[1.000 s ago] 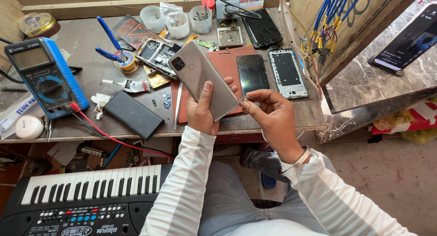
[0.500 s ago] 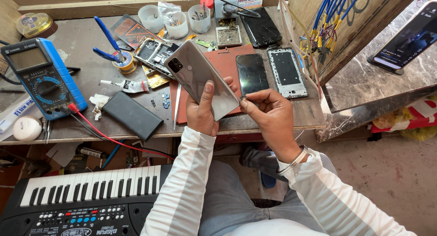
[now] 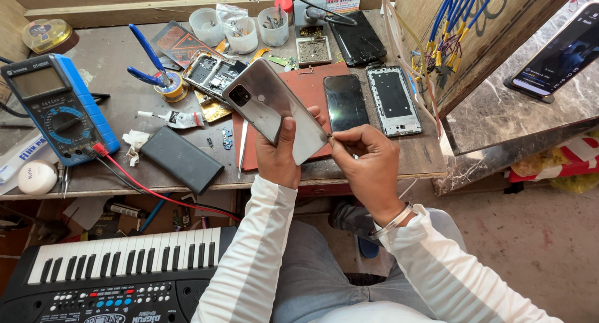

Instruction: The person works at a cluttered repair bench, first handling a smartphone and its charging cable, then prying open the phone's back cover and lifting out the battery. They then use a screwdriver to unscrew components from the opened phone body on the work mat.

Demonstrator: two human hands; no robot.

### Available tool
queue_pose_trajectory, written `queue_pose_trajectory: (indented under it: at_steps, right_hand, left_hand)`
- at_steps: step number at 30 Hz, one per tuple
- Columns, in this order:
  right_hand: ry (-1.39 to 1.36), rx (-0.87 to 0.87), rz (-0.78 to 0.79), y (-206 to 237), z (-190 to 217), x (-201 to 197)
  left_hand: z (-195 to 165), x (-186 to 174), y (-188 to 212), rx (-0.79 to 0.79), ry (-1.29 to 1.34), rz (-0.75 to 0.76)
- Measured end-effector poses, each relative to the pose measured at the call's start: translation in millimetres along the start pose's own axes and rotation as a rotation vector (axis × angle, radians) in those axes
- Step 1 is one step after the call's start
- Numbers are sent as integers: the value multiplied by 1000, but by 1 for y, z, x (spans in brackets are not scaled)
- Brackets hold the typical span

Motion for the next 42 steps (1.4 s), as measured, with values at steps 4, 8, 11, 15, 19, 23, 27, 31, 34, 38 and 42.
queue_pose_trajectory:
  at_steps: [4,8,11,15,19,23,27,31,34,38,42]
  right_hand:
    - [-11,-27,-3,-1,0,2]
    - [-158,111,23,-3,-8,4]
    - [-303,229,91,-10,-14,1]
    - [-389,470,271,-28,-21,-16]
    - [-488,666,394,-40,-27,-23]
    - [-523,719,401,-40,-28,-20]
    - [-545,683,373,-33,-22,-15]
    - [-520,648,348,-25,-13,-13]
    - [-524,674,332,-24,-9,-17]
    - [-440,667,335,-25,-8,-22]
    - [-452,655,326,-23,-11,-19]
  left_hand:
    - [1,0,-2,-11,31,-27]
    - [1,0,-2,-14,16,-28]
    - [-1,0,-3,-26,-3,-36]
    - [-1,0,-2,-34,-22,-31]
    - [-2,2,-1,-25,-31,7]
    - [-4,2,-2,-56,-29,-28]
    - [-6,0,-3,-76,-16,-64]
    - [-8,-1,-3,-62,9,-57]
    - [-7,-1,-3,-63,-8,-73]
    - [-6,-1,-3,-65,1,-56]
    - [-4,-1,-4,-65,-9,-66]
Point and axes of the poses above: each hand's wrist, its own y-axis away from the middle knuckle, its own x-axis out of the palm, z = x × y, the point moved 1 cm from there along -y, towards the middle knuckle, and after that the axes turned 6 degrees about -z, right-handed, at the moved point
